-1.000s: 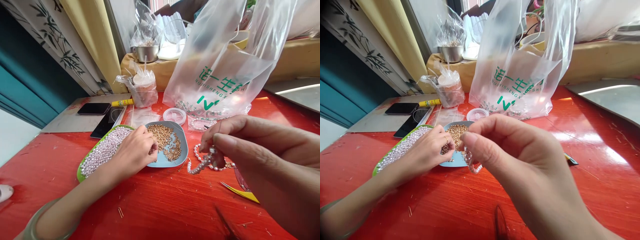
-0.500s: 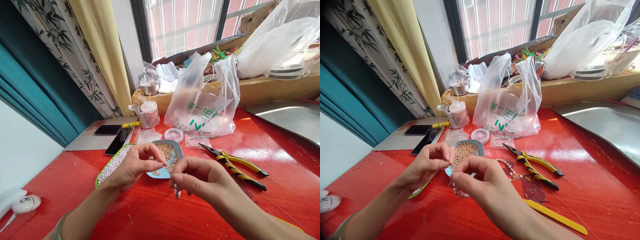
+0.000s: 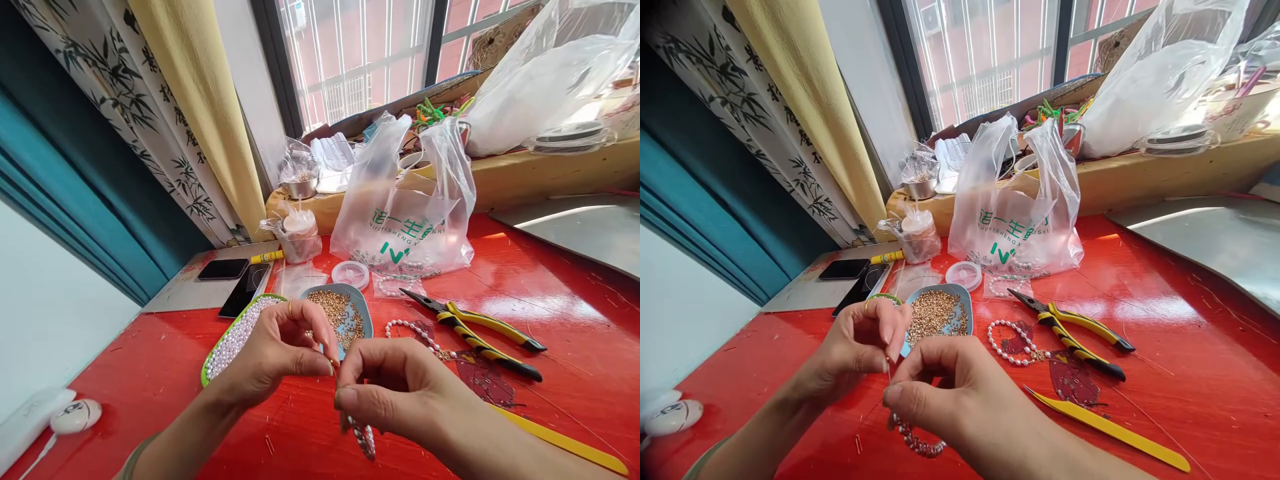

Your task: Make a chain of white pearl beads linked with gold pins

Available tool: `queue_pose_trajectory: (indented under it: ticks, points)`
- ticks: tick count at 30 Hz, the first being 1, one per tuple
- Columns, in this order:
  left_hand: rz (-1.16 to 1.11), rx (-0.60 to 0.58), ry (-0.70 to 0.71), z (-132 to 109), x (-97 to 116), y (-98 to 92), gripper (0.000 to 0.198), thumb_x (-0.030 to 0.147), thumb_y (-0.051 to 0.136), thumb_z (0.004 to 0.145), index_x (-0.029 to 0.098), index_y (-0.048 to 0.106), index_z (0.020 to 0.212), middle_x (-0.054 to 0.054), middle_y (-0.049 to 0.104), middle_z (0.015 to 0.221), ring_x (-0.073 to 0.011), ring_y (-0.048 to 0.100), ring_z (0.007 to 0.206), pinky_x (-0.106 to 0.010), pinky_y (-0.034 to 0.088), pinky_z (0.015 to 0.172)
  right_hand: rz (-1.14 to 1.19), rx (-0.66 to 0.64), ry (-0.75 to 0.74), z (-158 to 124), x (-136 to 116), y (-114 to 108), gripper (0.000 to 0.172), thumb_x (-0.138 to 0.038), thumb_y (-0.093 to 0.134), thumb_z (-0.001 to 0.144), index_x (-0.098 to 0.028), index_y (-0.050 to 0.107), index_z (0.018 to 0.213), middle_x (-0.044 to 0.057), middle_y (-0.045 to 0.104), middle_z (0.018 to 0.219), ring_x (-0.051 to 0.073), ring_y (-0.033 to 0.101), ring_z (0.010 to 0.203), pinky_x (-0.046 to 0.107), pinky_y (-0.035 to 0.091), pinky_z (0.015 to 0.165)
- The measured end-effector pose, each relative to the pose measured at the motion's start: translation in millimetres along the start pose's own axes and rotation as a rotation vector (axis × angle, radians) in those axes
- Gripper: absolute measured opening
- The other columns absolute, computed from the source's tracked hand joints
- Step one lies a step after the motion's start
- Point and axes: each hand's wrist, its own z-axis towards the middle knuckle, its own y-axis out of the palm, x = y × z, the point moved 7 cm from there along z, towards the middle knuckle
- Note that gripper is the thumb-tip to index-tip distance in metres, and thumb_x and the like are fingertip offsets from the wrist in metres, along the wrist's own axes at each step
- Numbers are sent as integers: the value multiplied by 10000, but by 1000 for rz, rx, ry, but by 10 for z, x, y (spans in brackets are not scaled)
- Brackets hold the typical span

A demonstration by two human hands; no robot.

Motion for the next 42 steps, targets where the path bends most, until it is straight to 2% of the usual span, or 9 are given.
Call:
queue_pose_trajectory:
  ticks: [4, 8, 16, 22, 27, 31, 35, 42]
  points:
    - [9, -20, -1, -7, -16, 13, 165, 118, 784, 595, 171, 635, 644, 14, 643, 601, -113, 558, 605, -216, 410, 544, 9, 0, -6, 15, 14, -21, 257, -335, 717, 667, -146, 545, 635, -22, 557, 600, 73, 471, 505, 208, 372, 512]
    - [-18, -49, -5, -9, -31, 37, 152, 99, 769, 619, 171, 643, 663, 13, 662, 625, -111, 580, 624, -216, 437, 568, 29, -13, 13, 27, 35, -20, 269, -350, 718, 668, -150, 539, 648, -32, 536, 588, 65, 441, 490, 210, 379, 513]
    - [5, -59, 21, -16, 0, 28, 167, 63, 750, 642, 184, 653, 703, 25, 680, 654, -91, 584, 637, -194, 432, 575, 41, -16, -53, 50, 45, -63, 271, -392, 703, 695, -156, 570, 693, -20, 548, 641, 81, 476, 554, 213, 416, 539]
    - [55, -57, 34, -45, 24, 10, 130, 150, 744, 676, 206, 675, 770, 16, 685, 687, -103, 570, 645, -212, 410, 575, 29, -9, -61, 80, 46, -93, 279, -397, 722, 673, -143, 608, 678, -14, 572, 634, 87, 513, 561, 214, 425, 547]
    - [148, -34, 66, -35, 48, 3, 95, 189, 738, 689, 215, 696, 771, 17, 643, 719, -93, 492, 656, -220, 376, 609, 64, -10, -50, 70, 27, -82, 263, -377, 730, 671, -143, 609, 673, -22, 581, 626, 72, 505, 557, 195, 423, 543]
    - [144, -78, 56, -21, 39, 43, 59, 193, 715, 715, 210, 709, 771, 5, 596, 814, -87, 497, 700, -216, 387, 643, 39, -10, -59, 61, 14, -83, 280, -392, 726, 668, -140, 605, 658, -18, 577, 624, 74, 499, 555, 202, 415, 549]
    - [84, -126, 35, -30, 36, 94, 38, 181, 701, 727, 206, 718, 751, -4, 573, 826, -93, 520, 724, -220, 423, 670, 10, -8, -50, 69, 35, -88, 301, -420, 725, 656, -141, 612, 657, -14, 567, 625, 87, 500, 559, 224, 413, 560]
    - [76, -83, 24, -63, 37, 71, 19, 192, 688, 736, 196, 702, 748, 9, 509, 806, -76, 510, 651, -196, 436, 567, -62, 65, -133, 75, -41, -161, 270, -404, 632, 768, -147, 645, 688, -17, 561, 629, 84, 466, 593, 201, 361, 560]
